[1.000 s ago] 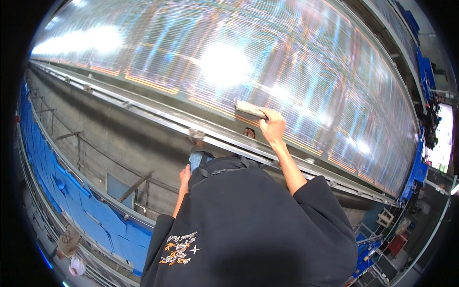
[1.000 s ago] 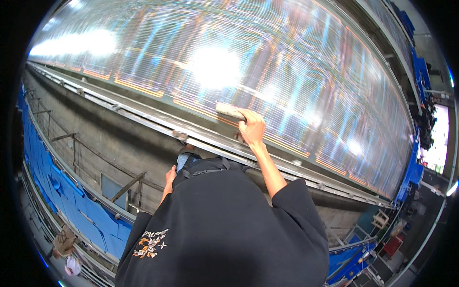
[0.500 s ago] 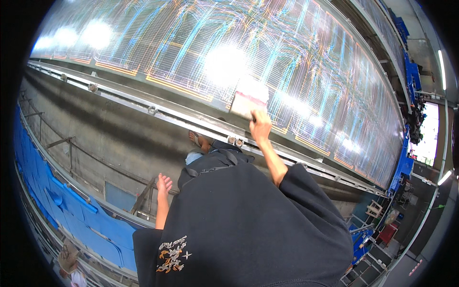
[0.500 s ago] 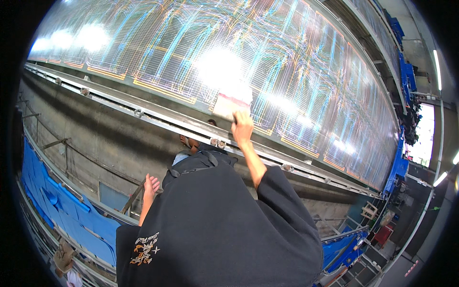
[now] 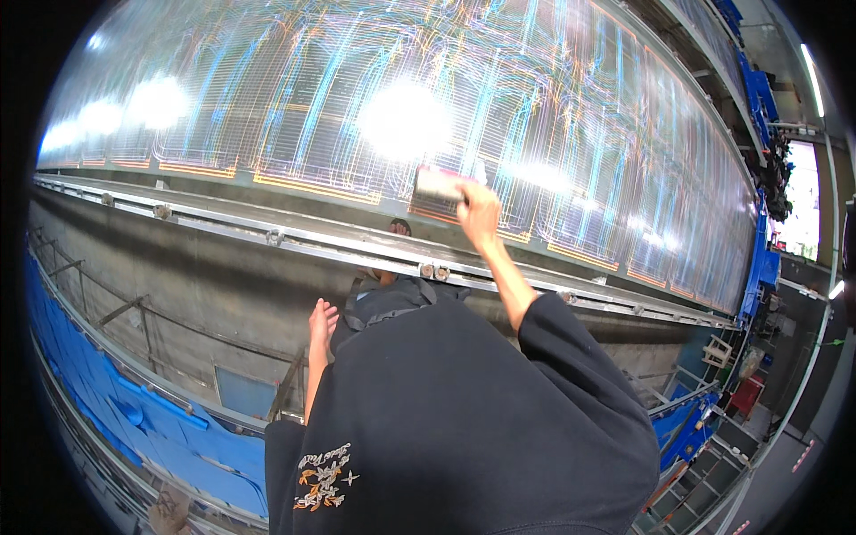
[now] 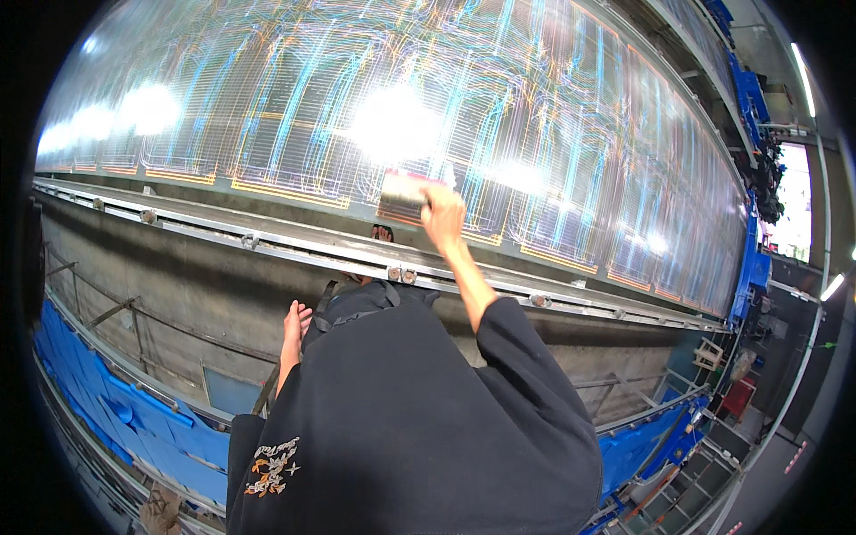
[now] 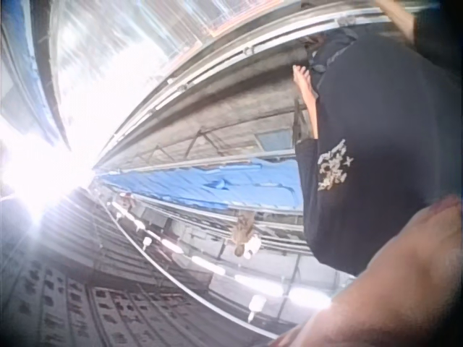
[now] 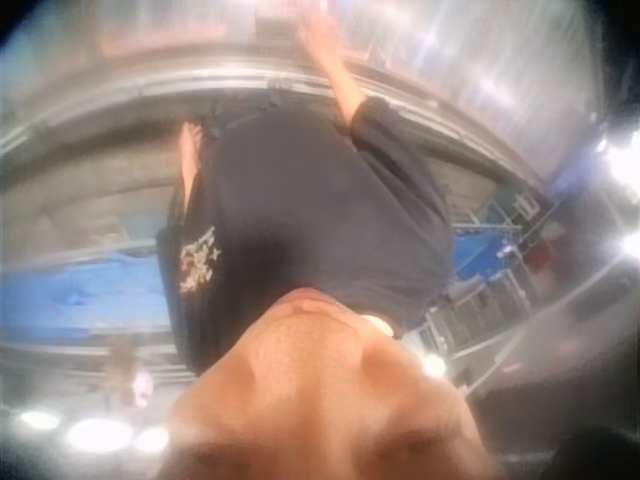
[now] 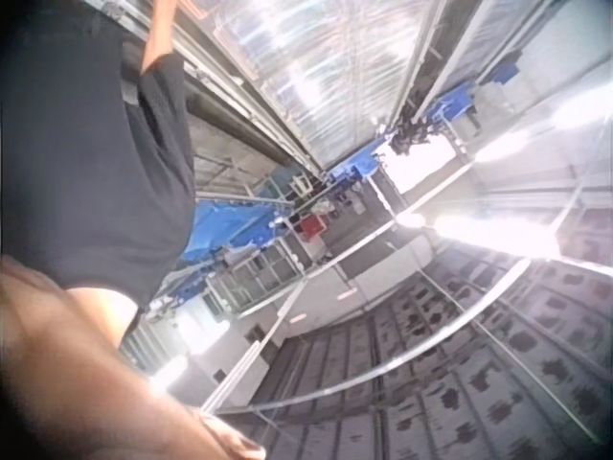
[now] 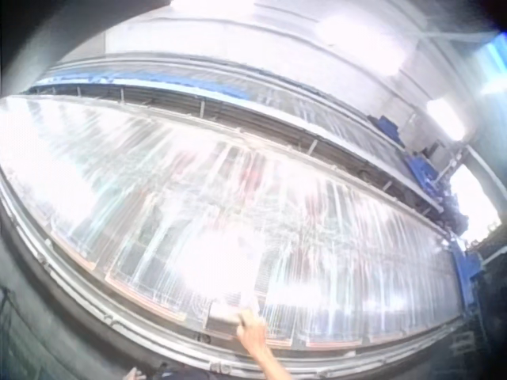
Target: The person uses a brush to clean the surface of large solar panels mounted on a rack. They repeatedly brush across the panel surface in horizontal strokes, moving along the panel to cover different areas.
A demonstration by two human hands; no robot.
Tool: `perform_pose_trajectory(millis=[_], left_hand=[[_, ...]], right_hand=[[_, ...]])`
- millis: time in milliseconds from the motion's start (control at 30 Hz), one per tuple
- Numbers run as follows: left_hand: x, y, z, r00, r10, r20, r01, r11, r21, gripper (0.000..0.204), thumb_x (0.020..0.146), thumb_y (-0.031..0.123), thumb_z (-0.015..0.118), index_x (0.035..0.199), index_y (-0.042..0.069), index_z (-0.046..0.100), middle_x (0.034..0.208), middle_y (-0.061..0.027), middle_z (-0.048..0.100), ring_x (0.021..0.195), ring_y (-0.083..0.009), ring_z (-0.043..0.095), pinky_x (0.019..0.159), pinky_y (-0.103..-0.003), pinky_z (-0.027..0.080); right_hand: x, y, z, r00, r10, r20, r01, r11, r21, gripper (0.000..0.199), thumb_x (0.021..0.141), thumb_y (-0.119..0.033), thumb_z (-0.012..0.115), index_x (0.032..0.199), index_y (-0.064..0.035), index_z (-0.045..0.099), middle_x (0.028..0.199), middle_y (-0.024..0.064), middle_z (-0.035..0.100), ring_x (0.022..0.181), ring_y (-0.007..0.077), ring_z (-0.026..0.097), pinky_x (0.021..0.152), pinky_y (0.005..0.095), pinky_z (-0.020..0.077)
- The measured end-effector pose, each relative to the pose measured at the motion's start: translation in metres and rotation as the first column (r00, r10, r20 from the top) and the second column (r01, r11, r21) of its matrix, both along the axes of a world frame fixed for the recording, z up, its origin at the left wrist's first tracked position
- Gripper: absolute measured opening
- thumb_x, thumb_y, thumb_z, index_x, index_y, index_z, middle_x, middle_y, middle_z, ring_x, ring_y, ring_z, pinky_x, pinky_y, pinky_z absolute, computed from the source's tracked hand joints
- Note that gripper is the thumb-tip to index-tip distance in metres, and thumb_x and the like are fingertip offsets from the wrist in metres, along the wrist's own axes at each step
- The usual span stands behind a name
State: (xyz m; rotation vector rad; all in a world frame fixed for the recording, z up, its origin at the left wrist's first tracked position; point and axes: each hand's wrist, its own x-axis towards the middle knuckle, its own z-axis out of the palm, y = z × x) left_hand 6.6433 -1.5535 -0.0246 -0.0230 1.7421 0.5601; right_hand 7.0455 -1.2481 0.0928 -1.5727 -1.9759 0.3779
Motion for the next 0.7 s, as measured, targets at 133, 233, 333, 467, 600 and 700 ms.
perform_pose_trajectory(millis=[133,233,333,467,600,700], left_hand=[[-0.005,-0.022,-0.031,0.995,-0.013,-0.094,0.008,0.998,-0.058,0.074,0.103,0.066,0.055,0.141,0.004,0.068,0.132,-0.0166,0.075,0.119,-0.0296,0.071,0.102,-0.042,0.054],[-0.026,-0.047,-0.071,0.958,-0.203,-0.202,0.179,0.975,-0.133,0.073,0.103,0.065,0.055,0.131,0.000,0.074,0.128,-0.0183,0.077,0.117,-0.0302,0.072,0.101,-0.042,0.054],[-0.023,-0.056,-0.066,0.913,-0.345,-0.216,0.304,0.931,-0.202,0.073,0.102,0.065,0.056,0.129,-0.001,0.075,0.126,-0.0193,0.077,0.117,-0.0306,0.072,0.101,-0.042,0.054],[-0.021,-0.046,-0.051,0.864,-0.453,-0.221,0.398,0.882,-0.251,0.073,0.102,0.065,0.056,0.125,-0.002,0.076,0.125,-0.0206,0.077,0.116,-0.0312,0.072,0.102,-0.043,0.053],[-0.039,-0.040,-0.041,0.825,-0.500,-0.264,0.427,0.857,-0.289,0.074,0.101,0.064,0.057,0.122,-0.004,0.077,0.123,-0.0220,0.077,0.116,-0.0318,0.072,0.102,-0.043,0.053],[-0.066,-0.019,-0.046,0.773,-0.566,-0.286,0.480,0.817,-0.321,0.074,0.101,0.064,0.057,0.120,-0.005,0.077,0.122,-0.0230,0.078,0.116,-0.0323,0.073,0.102,-0.044,0.053]], right_hand=[[0.019,-0.033,0.018,0.999,0.021,-0.027,-0.026,0.984,-0.178,0.033,0.075,-0.003,0.067,0.104,-0.0052,0.080,0.100,0.0173,0.079,0.093,0.0363,0.076,0.084,0.0465,0.0583],[0.047,0.007,0.017,0.991,-0.130,0.010,0.131,0.989,-0.076,0.033,0.080,-0.011,0.066,0.110,-0.0093,0.082,0.097,0.0182,0.079,0.090,0.0371,0.076,0.082,0.0448,0.0593],[0.069,0.050,0.016,0.967,-0.246,0.074,0.252,0.963,-0.091,0.037,0.079,-0.011,0.067,0.113,-0.0112,0.082,0.096,0.0189,0.078,0.089,0.0377,0.075,0.080,0.0463,0.0587],[0.073,0.030,0.007,0.971,-0.229,0.063,0.230,0.973,-0.020,0.039,0.075,-0.007,0.068,0.112,-0.0114,0.081,0.102,0.0170,0.078,0.096,0.0384,0.074,0.085,0.0478,0.0577],[0.037,-0.047,0.014,0.993,-0.118,0.008,0.118,0.988,-0.095,0.034,0.075,-0.004,0.067,0.107,-0.0074,0.079,0.103,0.0138,0.078,0.093,0.0347,0.074,0.085,0.0442,0.0564],[0.012,-0.055,0.025,0.984,-0.176,0.000,0.174,0.973,-0.152,0.035,0.076,-0.005,0.068,0.108,-0.0096,0.081,0.099,0.0135,0.079,0.091,0.0335,0.074,0.084,0.0435,0.0570]])
